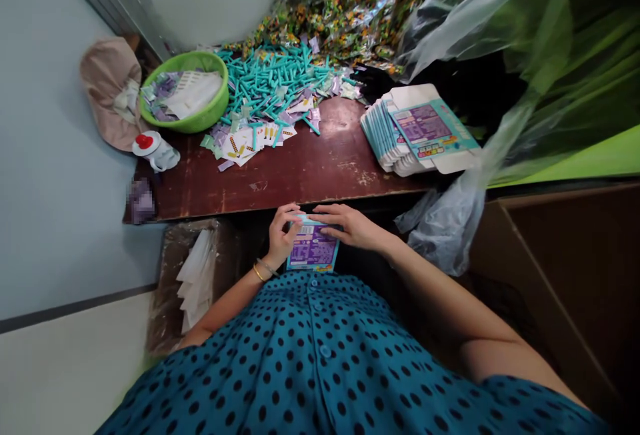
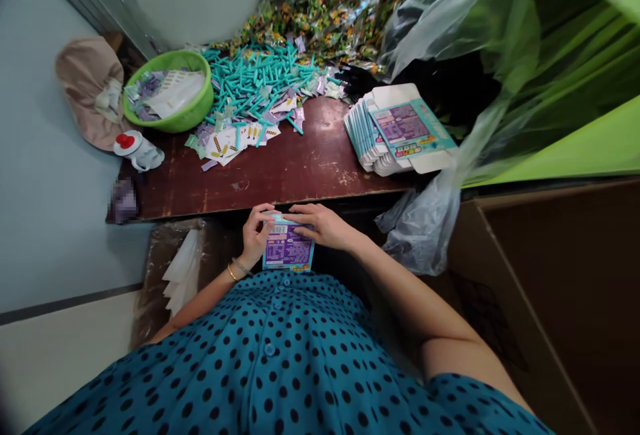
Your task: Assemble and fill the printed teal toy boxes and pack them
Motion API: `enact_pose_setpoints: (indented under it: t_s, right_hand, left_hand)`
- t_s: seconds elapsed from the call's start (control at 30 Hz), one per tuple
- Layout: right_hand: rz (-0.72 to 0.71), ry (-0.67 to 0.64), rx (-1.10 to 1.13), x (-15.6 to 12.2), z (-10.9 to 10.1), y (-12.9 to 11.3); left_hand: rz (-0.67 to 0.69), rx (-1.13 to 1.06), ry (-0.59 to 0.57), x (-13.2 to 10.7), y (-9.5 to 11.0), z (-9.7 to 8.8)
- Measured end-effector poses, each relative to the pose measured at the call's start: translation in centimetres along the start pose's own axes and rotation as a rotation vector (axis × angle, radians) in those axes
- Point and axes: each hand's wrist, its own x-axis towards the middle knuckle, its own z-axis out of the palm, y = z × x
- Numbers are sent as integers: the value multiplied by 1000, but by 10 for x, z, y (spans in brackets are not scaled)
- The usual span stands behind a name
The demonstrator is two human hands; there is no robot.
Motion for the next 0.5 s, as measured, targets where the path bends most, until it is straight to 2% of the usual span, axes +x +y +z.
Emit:
enact_pose_setpoints:
  t_s: [0.07, 0.13, 0.2, 0.27, 0.33, 0.4, 0.43, 0.5]
  right_hand:
    - [53, 79, 92, -3, 15, 6]
    - [136, 168, 290, -5, 34, 8]
    - [198, 191, 501, -5, 48, 0]
    - [205, 237, 537, 1, 49, -18]
    - [166, 423, 323, 15, 40, -41]
    - [96, 563, 2, 38, 33, -58]
    - [60, 566, -137, 51, 35, -62]
    - [-16, 423, -305, 80, 48, -59]
  left_hand:
    - [6, 3, 55, -2, -3, -2]
    - [-5, 2, 132, 0, -3, -8]
    - [-20, -13, 224, 9, 0, -19]
    - [7, -41, 303, 23, 8, -36]
    - [108, -51, 392, 39, 19, -55]
    - [248, 15, 495, 51, 28, -71]
    - [299, 78, 525, 54, 30, -77]
    - [318, 256, 461, 53, 25, -85]
